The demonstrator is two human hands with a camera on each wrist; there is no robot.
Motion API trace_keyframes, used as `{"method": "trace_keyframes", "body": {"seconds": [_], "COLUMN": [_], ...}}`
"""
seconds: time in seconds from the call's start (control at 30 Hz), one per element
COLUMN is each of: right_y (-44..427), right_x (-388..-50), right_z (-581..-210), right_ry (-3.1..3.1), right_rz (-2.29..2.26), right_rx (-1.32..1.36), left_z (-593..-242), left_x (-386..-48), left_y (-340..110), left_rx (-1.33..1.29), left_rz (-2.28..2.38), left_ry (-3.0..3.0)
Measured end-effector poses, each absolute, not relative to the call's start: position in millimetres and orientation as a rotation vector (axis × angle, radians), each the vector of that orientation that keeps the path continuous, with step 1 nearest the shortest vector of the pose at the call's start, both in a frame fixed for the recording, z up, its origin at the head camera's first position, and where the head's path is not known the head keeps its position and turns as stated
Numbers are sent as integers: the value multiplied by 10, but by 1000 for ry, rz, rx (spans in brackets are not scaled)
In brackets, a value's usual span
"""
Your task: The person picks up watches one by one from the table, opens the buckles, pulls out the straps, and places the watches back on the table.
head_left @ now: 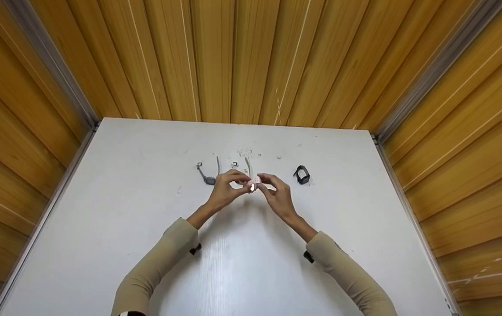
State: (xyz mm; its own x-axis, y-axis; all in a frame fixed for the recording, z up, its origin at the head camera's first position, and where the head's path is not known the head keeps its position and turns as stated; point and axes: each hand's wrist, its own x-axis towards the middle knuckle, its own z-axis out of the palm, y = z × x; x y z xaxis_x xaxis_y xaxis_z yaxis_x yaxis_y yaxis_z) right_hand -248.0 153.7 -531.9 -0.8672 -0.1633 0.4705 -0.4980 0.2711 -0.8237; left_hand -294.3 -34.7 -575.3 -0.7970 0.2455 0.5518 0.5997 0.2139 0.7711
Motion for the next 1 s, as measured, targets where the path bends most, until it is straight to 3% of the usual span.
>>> {"method": "trace_keyframes", "body": {"seconds": [1.0], "right_y": [1534], "right_x": [-2460], "right_z": [-5361], "right_ry": [-2220], "right_rz": [1632], "right_rx": [566], "left_z": [-5824], "left_x": [-2945], "left_y": [-414], "left_rx": [-814], "left_rz": [-1527], "left_ry": [-2260]}}
